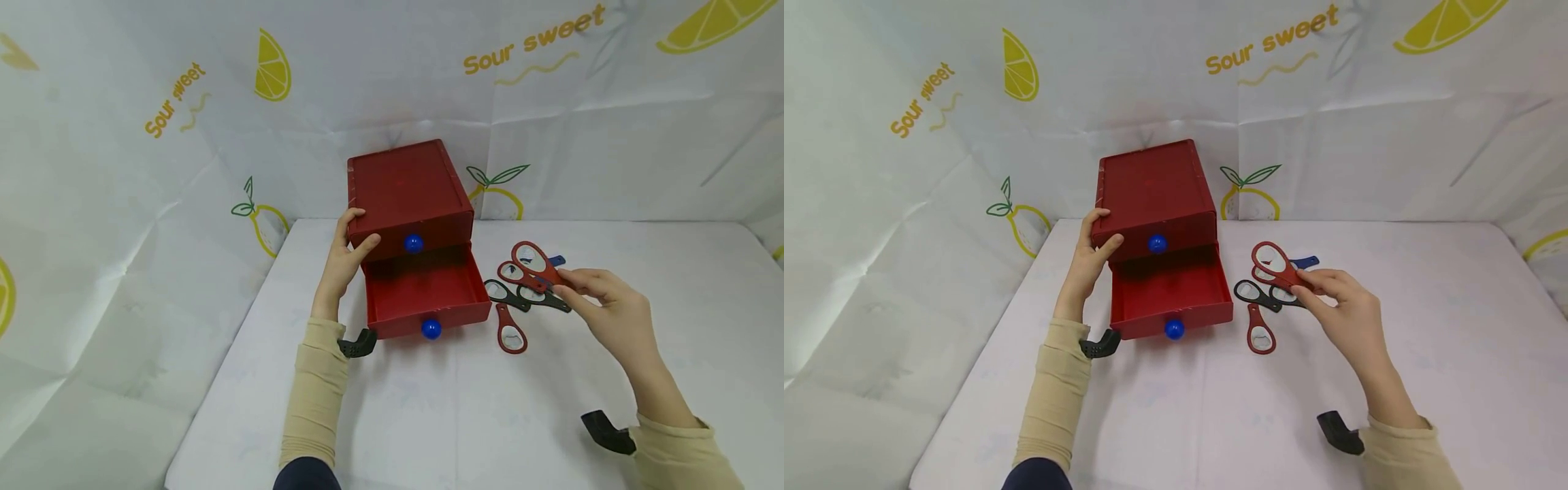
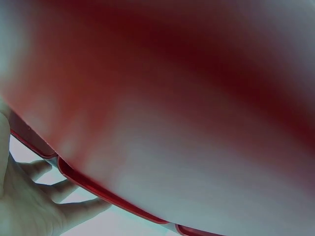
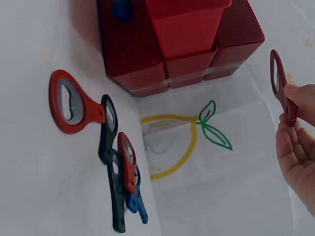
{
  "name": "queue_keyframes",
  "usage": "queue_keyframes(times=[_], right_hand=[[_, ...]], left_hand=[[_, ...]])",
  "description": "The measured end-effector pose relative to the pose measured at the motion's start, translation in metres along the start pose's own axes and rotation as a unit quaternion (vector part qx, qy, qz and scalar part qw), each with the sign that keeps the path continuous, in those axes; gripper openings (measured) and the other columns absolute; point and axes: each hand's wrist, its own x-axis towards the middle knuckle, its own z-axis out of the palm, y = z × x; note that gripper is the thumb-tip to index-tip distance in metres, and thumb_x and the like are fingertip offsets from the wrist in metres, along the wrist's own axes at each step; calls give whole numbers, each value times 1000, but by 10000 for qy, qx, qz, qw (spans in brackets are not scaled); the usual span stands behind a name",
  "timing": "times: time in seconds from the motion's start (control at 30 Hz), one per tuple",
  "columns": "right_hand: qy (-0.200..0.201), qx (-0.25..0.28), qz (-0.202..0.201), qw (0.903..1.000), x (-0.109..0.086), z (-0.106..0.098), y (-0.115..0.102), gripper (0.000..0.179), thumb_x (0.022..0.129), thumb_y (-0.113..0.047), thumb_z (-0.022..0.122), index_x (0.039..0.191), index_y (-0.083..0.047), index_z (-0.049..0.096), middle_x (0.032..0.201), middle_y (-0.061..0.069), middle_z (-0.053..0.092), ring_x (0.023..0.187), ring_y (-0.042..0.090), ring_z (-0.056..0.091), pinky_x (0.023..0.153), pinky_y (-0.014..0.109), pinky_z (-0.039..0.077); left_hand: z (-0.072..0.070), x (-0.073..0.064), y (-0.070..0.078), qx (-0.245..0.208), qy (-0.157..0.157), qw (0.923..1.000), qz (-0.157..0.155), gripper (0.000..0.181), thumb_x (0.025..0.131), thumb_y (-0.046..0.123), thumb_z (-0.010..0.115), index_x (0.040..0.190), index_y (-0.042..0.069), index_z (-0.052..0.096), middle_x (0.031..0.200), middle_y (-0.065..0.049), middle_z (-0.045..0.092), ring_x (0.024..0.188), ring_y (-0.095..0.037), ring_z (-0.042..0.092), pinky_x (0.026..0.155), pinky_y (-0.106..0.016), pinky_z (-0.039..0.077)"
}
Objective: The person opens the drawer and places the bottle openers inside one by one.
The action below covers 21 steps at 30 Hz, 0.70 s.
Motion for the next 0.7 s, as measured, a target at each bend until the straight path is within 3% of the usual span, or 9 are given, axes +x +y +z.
queue_keyframes(times=[0.07,0.2,0.33,0.47,0.57,0.7], right_hand=[[97,268,-177,9994,3,1,-7,26,79,-13,74,105,-11,72,93,-40,51,86,-20,47,78,2,32],[102,740,-918,9930,12,7,-23,33,70,2,77,102,-7,72,95,-31,57,92,-14,51,80,1,35],[-147,963,-1820,9785,23,19,-35,38,65,9,78,99,-5,73,95,-14,64,89,-9,54,72,4,41],[-547,1129,-2507,9599,36,35,-45,39,63,9,78,99,-5,73,92,3,67,85,-2,55,63,7,42],[-844,1188,-2706,9516,43,46,-50,37,65,7,78,100,-4,72,92,4,66,85,1,55,60,8,41],[-1360,1209,-2484,9514,49,61,-54,32,71,0,76,102,-7,72,94,2,67,87,3,55,60,11,42]], left_hand=[[-1,0,2,-22,-18,10000,-20,49,90,21,61,131,31,36,144,-5,36,128,-25,34,101,-47,38],[0,-5,14,-38,-42,10000,-25,49,91,20,60,132,25,35,146,-9,34,129,-28,33,101,-47,38],[0,-8,19,-35,-26,10000,-28,50,90,21,61,132,24,35,146,-11,34,129,-28,33,101,-47,37],[-1,-3,7,-55,28,10000,-34,49,90,21,61,132,27,36,145,-8,36,129,-26,33,101,-47,37],[-1,0,1,-14,51,10000,44,49,89,26,62,131,31,37,144,-6,38,128,-25,34,100,-47,38],[1,1,-2,2,55,9999,151,53,85,39,66,129,33,38,142,-5,39,127,-25,36,99,-47,39]])
